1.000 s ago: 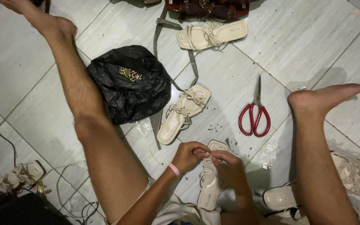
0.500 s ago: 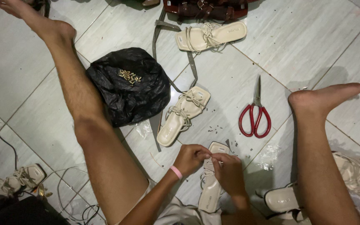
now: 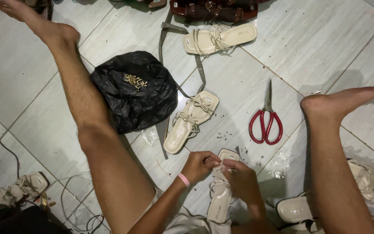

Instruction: The person sits on the floor and assembles beige sandals by tying laces and attaching small gold metal pieces to the straps. They use red scissors to trim excess lace and handle multiple sandals and metal components from a black bag.

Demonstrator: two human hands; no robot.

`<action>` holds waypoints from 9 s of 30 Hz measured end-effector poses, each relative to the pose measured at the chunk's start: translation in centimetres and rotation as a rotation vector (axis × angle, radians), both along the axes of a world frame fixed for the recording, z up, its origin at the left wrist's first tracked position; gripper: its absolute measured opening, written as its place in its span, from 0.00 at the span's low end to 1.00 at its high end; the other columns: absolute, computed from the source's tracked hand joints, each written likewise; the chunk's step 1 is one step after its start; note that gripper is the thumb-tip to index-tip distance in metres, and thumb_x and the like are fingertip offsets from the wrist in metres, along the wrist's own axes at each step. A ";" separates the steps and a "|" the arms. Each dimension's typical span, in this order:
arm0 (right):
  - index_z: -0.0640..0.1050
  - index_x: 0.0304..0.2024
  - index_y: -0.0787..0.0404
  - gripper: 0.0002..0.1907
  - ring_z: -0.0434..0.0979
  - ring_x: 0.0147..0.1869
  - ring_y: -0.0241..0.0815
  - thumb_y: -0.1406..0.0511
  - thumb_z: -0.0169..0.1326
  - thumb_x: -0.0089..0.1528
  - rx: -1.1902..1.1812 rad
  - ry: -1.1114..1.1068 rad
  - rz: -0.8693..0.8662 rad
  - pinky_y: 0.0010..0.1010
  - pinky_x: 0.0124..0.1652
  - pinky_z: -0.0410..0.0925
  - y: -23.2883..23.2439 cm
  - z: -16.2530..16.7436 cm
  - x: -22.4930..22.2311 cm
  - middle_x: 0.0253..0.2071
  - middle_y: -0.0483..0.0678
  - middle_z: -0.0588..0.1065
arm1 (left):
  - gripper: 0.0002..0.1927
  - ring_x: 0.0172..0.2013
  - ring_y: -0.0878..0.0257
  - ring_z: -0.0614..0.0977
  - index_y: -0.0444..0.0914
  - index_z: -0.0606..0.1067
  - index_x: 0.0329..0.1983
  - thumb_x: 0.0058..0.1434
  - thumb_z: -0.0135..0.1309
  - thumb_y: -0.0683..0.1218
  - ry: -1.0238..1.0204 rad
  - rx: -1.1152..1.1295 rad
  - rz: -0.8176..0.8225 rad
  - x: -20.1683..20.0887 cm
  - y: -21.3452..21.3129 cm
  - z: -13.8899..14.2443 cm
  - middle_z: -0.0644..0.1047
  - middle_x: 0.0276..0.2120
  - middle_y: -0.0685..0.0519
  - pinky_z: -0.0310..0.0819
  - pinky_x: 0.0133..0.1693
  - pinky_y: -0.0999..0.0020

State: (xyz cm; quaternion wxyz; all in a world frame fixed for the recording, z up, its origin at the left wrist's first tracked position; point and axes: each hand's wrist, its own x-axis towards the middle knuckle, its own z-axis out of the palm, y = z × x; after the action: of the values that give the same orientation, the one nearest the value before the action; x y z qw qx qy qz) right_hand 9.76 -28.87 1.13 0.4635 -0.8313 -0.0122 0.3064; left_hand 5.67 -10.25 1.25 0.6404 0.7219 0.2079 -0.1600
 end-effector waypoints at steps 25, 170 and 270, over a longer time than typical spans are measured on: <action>0.84 0.33 0.61 0.05 0.80 0.37 0.53 0.66 0.61 0.57 -0.047 -0.351 0.177 0.42 0.44 0.70 0.8 0.0 -0.6 0.31 0.53 0.82 | 0.05 0.26 0.62 0.80 0.35 0.83 0.38 0.58 0.62 0.38 -0.102 0.116 -0.271 1.1 1.3 0.6 0.80 0.25 0.45 0.74 0.32 0.68; 0.86 0.31 0.53 0.08 0.74 0.55 0.49 0.60 0.68 0.50 -0.124 -0.368 0.232 0.39 0.53 0.67 -1.4 -1.8 -4.3 0.47 0.48 0.75 | 0.07 0.27 0.70 0.79 0.35 0.84 0.39 0.62 0.63 0.43 0.399 -0.471 -0.048 -5.8 0.7 -3.8 0.82 0.28 0.56 0.75 0.28 0.74; 0.81 0.31 0.63 0.03 0.86 0.38 0.43 0.69 0.63 0.56 0.320 -0.445 0.057 0.33 0.40 0.77 -1.1 -8.0 -2.5 0.34 0.48 0.83 | 0.08 0.41 0.46 0.82 0.36 0.83 0.37 0.55 0.65 0.43 -0.400 1.094 0.592 7.4 26.3 -6.9 0.81 0.38 0.43 0.76 0.46 0.55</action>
State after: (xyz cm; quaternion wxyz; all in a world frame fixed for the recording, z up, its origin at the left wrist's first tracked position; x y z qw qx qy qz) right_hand 7.29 -30.01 -6.87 0.5660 -0.7938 -0.1852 0.1235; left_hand 13.09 16.01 -5.66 0.2239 0.8715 0.3261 0.2897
